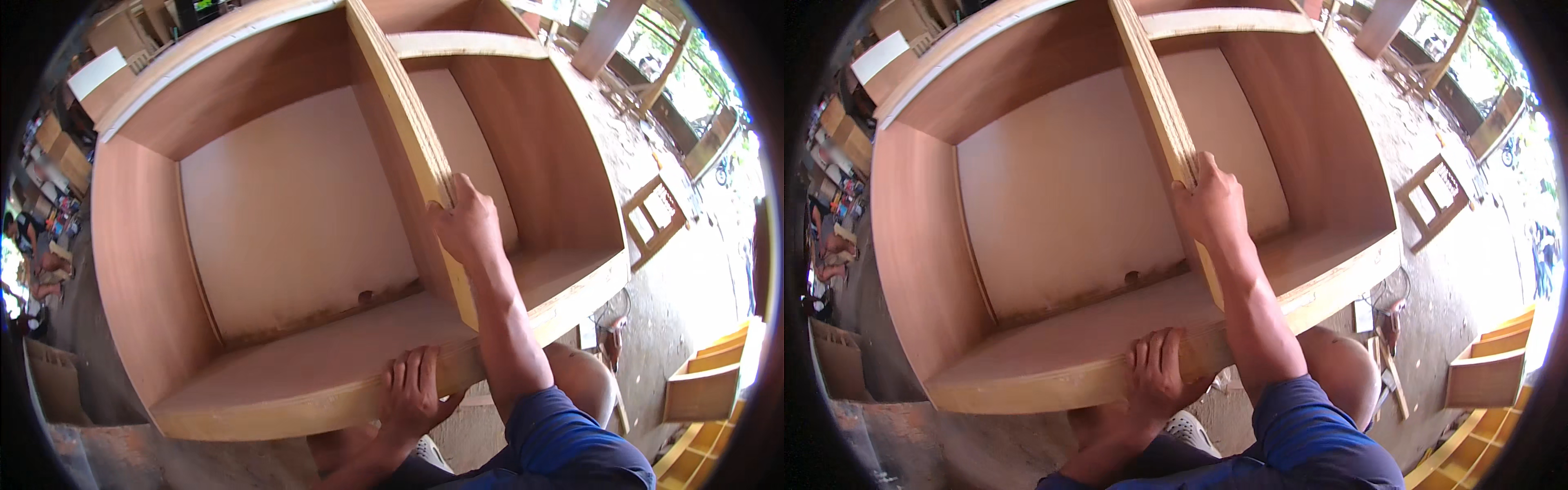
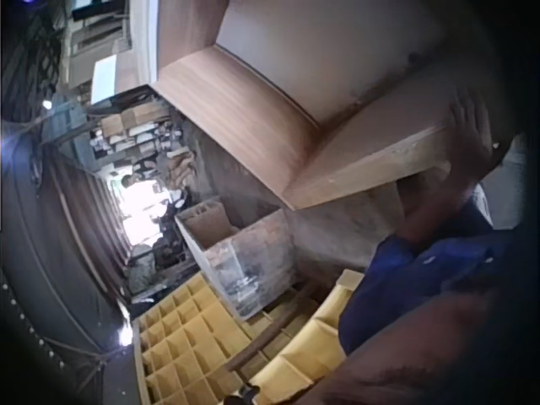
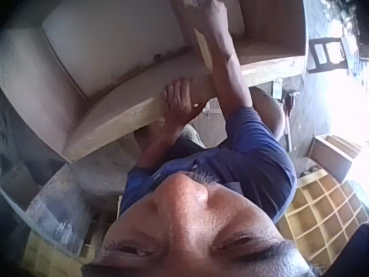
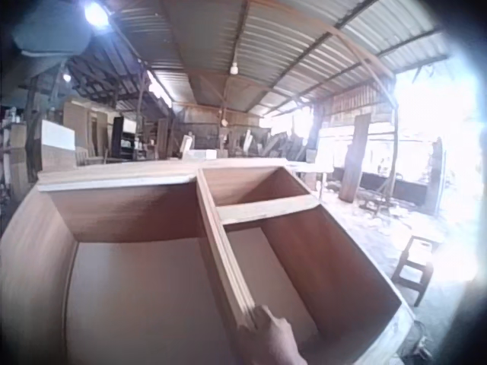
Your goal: The person assembles a wooden cabinet, using a power drill to create pilot holes and a hammer to secure wooden supports inside the frame.
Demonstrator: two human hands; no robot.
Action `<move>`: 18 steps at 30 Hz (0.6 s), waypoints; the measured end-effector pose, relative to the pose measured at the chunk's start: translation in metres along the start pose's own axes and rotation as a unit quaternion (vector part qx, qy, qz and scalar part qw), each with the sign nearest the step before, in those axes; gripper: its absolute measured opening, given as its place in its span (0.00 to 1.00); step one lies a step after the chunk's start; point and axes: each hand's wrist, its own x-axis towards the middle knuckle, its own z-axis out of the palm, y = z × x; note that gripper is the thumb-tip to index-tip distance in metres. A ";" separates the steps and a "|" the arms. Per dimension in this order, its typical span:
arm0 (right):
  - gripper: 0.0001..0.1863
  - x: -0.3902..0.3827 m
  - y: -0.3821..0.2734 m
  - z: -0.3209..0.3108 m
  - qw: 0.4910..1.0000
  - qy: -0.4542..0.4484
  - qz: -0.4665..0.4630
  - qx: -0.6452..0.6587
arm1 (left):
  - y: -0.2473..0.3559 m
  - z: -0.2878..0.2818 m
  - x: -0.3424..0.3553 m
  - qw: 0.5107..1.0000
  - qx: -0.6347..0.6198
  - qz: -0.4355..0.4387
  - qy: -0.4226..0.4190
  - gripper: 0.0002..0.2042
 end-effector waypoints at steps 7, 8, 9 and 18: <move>0.17 -0.074 0.014 -0.024 0.995 0.074 -0.034 0.060 | -0.014 -0.045 -0.025 0.963 -0.212 0.025 -0.163 0.35; 0.15 -0.081 0.019 -0.027 0.991 0.089 -0.049 0.083 | -0.026 -0.067 -0.002 0.913 -0.276 -0.050 -0.295 0.35; 0.15 -0.089 0.023 -0.031 0.990 0.077 -0.030 0.114 | -0.037 -0.087 0.031 0.835 -0.334 -0.123 -0.419 0.34; 0.16 -0.117 0.030 -0.034 0.988 0.113 -0.061 0.087 | -0.023 -0.065 0.325 0.908 -0.396 -0.135 0.022 0.42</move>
